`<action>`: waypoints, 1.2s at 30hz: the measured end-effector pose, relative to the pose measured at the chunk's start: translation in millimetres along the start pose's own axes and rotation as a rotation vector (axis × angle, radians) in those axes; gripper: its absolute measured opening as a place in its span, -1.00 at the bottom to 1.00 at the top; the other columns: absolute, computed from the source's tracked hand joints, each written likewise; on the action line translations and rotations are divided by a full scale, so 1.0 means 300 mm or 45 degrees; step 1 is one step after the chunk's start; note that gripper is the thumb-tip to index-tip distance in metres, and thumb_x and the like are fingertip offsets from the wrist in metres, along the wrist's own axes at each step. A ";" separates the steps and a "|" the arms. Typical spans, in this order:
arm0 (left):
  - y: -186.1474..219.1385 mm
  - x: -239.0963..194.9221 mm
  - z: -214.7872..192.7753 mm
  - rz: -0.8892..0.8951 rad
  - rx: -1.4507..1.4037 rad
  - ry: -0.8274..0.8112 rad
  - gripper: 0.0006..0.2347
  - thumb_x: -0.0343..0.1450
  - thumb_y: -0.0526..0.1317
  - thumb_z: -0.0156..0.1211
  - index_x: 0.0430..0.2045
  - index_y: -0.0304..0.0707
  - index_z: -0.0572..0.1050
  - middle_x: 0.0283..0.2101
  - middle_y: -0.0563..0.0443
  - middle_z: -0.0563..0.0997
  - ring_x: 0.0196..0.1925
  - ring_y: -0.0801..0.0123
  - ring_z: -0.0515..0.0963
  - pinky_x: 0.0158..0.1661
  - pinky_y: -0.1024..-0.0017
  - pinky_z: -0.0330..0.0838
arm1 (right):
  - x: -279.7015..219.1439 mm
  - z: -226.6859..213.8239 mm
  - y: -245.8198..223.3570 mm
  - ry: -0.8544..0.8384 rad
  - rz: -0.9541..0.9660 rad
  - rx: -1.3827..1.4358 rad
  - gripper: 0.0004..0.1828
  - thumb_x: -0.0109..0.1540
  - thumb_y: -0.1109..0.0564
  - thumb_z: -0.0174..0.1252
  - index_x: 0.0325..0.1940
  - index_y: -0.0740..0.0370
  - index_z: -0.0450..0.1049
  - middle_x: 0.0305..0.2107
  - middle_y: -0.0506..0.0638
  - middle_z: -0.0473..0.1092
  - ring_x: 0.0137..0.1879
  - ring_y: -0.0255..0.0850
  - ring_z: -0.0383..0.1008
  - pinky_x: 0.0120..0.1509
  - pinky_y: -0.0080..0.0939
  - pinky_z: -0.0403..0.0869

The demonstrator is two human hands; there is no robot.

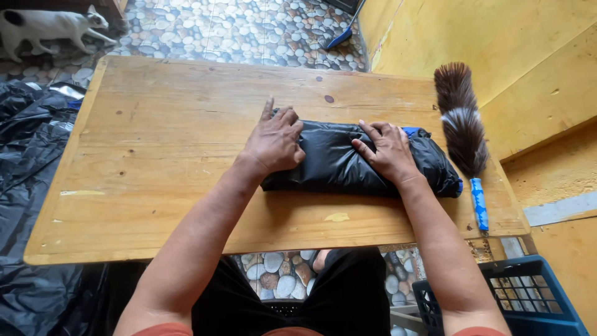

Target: The person ties a black package with a blue string on a wooden table, then uses a broom to sweep the package. They place the package in a blue crate and proceed to wrap a larger item in a black plastic bag, folding the edges and smoothing the surface with the broom.

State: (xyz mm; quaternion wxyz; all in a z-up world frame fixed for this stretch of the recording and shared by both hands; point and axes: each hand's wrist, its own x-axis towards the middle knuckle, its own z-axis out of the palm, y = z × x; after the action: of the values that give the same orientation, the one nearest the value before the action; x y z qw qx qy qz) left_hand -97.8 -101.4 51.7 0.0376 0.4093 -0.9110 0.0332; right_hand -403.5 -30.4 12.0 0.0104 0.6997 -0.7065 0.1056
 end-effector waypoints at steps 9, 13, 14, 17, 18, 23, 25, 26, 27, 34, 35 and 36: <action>0.024 0.009 0.010 0.558 -0.230 -0.022 -0.29 0.33 -0.37 -0.06 0.50 0.06 0.03 0.57 -0.12 0.01 0.62 0.03 -0.12 0.50 -0.02 -0.19 | 0.003 -0.005 -0.019 -0.126 0.050 -0.058 -0.25 0.37 -0.59 -0.37 0.54 -0.33 0.16 0.29 0.09 0.18 0.50 0.09 0.07 0.61 0.28 -0.08; 0.024 0.041 0.051 0.455 -0.202 -0.141 -0.46 0.41 -0.09 -0.24 0.38 0.38 0.25 0.50 0.22 0.23 0.58 0.22 0.06 0.49 0.05 -0.17 | 0.019 0.033 0.037 0.020 -0.039 -0.058 -0.42 0.45 -0.38 -0.36 0.50 -0.34 0.23 0.19 0.06 0.28 0.40 0.07 0.21 0.55 0.22 0.08; 0.023 0.035 0.043 0.413 -0.186 -0.190 -0.48 0.40 0.02 -0.26 0.36 0.44 0.27 0.49 0.29 0.24 0.58 0.24 0.06 0.50 0.06 -0.20 | 0.025 0.049 0.054 0.099 -0.099 -0.058 -0.48 0.48 -0.25 -0.33 0.49 -0.33 0.27 0.13 0.05 0.34 0.35 0.06 0.29 0.50 0.17 0.17; 0.011 0.024 0.046 0.379 -0.205 -0.206 -0.50 0.43 0.12 -0.31 0.33 0.49 0.29 0.48 0.32 0.25 0.58 0.25 0.06 0.49 0.06 -0.21 | 0.029 -0.006 0.092 0.008 -0.022 -0.248 -0.45 0.46 -0.34 -0.31 0.47 -0.29 0.29 0.14 0.02 0.40 0.40 -0.02 0.30 0.59 0.35 -0.09; 0.003 0.010 0.038 0.375 -0.203 -0.207 -0.50 0.43 0.12 -0.31 0.33 0.49 0.29 0.48 0.32 0.25 0.58 0.25 0.06 0.49 0.06 -0.21 | 0.025 -0.021 0.115 0.008 -0.026 -0.246 -0.45 0.46 -0.34 -0.31 0.47 -0.29 0.29 0.14 0.02 0.40 0.40 -0.02 0.30 0.59 0.35 -0.09; -0.017 -0.069 -0.018 0.333 -0.140 -0.207 -0.48 0.46 0.22 -0.33 0.31 0.35 0.35 0.45 0.22 0.30 0.56 0.19 0.11 0.47 0.00 -0.15 | 0.035 0.032 0.188 0.199 -0.024 -0.140 -0.38 0.40 -0.49 -0.10 0.05 0.06 0.45 -0.18 0.11 0.38 0.09 0.08 0.43 0.25 0.18 0.39; -0.024 -0.071 -0.016 0.324 -0.116 -0.190 -0.47 0.43 0.22 -0.28 0.30 0.34 0.37 0.45 0.21 0.31 0.56 0.19 0.12 0.46 -0.02 -0.13 | 0.059 0.046 0.188 0.209 -0.052 -0.148 -0.37 0.40 -0.49 -0.11 0.00 0.09 0.43 -0.23 0.12 0.38 0.04 0.10 0.44 0.20 0.17 0.40; -0.024 -0.077 -0.010 0.333 -0.090 -0.183 -0.46 0.40 0.22 -0.24 0.29 0.33 0.38 0.45 0.21 0.32 0.56 0.19 0.12 0.45 -0.03 -0.12 | 0.059 0.061 0.186 0.216 -0.062 -0.153 -0.35 0.40 -0.50 -0.12 -0.04 0.12 0.41 -0.29 0.13 0.38 -0.02 0.13 0.46 0.15 0.17 0.41; -0.023 -0.077 -0.011 0.327 -0.090 -0.190 -0.46 0.40 0.22 -0.24 0.29 0.33 0.38 0.45 0.21 0.32 0.56 0.19 0.12 0.45 -0.03 -0.12 | 0.058 0.063 0.184 0.211 -0.066 -0.146 -0.35 0.40 -0.50 -0.12 -0.04 0.12 0.41 -0.29 0.13 0.38 -0.02 0.13 0.46 0.15 0.17 0.41; 0.023 -0.053 -0.063 0.330 -0.213 -0.081 -0.49 0.35 0.17 -0.15 0.05 0.06 0.60 0.37 0.09 0.42 0.53 0.14 0.18 0.43 -0.20 -0.13 | 0.037 0.038 0.153 0.299 -0.010 -0.021 -0.36 0.39 -0.51 -0.05 -0.27 0.09 0.39 -0.40 0.17 0.41 -0.12 0.18 0.52 -0.01 0.19 0.48; 0.036 -0.058 -0.097 0.269 -0.336 -0.093 -0.50 0.44 0.17 -0.19 -0.05 -0.06 0.66 0.30 -0.05 0.51 0.48 0.00 0.29 0.39 -0.32 -0.07 | 0.037 0.039 0.152 0.312 -0.019 -0.034 -0.35 0.39 -0.51 -0.05 -0.32 0.10 0.38 -0.41 0.18 0.40 -0.14 0.18 0.52 -0.04 0.19 0.48; 0.041 -0.034 -0.042 0.278 -0.341 -0.094 -0.50 0.44 0.17 -0.19 -0.05 -0.06 0.66 0.30 -0.05 0.51 0.48 0.00 0.29 0.39 -0.32 -0.07 | 0.038 0.034 0.150 0.310 -0.011 -0.041 -0.35 0.39 -0.51 -0.05 -0.32 0.10 0.38 -0.41 0.18 0.40 -0.14 0.18 0.52 -0.04 0.19 0.48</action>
State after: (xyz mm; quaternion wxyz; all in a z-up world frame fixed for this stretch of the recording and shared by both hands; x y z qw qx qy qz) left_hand -99.6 -84.5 62.9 0.0548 0.3001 -0.9471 -0.0997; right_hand -446.9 -43.5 -2.0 0.1079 0.6845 -0.6986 0.1784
